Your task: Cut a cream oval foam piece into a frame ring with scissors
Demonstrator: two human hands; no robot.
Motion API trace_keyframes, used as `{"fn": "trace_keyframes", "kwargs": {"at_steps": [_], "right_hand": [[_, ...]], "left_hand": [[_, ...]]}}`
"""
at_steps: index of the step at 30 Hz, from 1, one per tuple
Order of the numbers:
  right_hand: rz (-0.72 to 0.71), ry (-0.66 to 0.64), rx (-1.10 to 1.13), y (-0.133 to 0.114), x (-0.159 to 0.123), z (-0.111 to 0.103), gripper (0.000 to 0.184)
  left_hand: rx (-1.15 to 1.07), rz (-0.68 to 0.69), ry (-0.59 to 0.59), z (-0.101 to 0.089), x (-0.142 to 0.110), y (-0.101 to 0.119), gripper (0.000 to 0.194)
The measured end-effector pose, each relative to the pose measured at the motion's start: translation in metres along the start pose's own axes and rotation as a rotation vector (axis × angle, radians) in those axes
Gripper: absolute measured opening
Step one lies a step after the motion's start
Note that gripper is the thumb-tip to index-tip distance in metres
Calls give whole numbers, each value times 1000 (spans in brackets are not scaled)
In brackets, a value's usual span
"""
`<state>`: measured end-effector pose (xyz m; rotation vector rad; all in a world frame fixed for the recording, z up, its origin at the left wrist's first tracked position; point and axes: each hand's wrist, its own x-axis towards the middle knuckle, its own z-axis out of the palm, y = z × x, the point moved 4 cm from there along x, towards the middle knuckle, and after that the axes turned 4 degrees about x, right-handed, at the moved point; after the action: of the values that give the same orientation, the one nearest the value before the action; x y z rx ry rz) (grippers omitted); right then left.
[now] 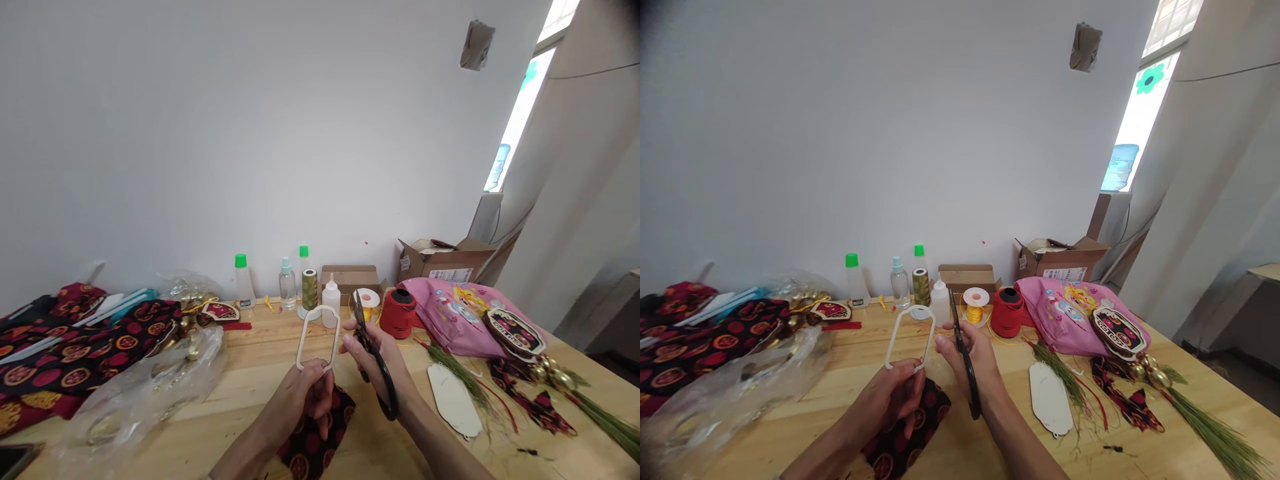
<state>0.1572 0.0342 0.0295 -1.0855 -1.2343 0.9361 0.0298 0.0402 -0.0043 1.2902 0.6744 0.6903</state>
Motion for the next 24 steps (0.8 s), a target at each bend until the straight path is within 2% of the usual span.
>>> {"fn": "trace_keyframes", "kwargs": {"at_steps": [3, 6, 11, 15, 18, 20, 24], "right_hand": [[55, -77, 83, 3, -3, 7, 28], [88, -102, 126, 4, -4, 7, 27], [127, -183, 81, 0, -5, 10, 29], [33, -87, -42, 2, -1, 5, 26], [-43, -61, -205, 7, 1, 0, 20], [-94, -84, -392, 9, 0, -2, 18], [-213, -96, -790, 6, -6, 1, 34]], "left_hand": [[42, -15, -53, 7, 0, -3, 36], [-6, -19, -136, 13, 0, -6, 29], [6, -72, -192, 13, 0, -12, 32], [-90, -20, -195, 11, -1, -8, 25], [-136, 11, -136, 9, 1, -3, 21], [-128, 47, -38, 4, 1, 1, 24], [-92, 141, 170, -8, 0, 13, 27]]}}
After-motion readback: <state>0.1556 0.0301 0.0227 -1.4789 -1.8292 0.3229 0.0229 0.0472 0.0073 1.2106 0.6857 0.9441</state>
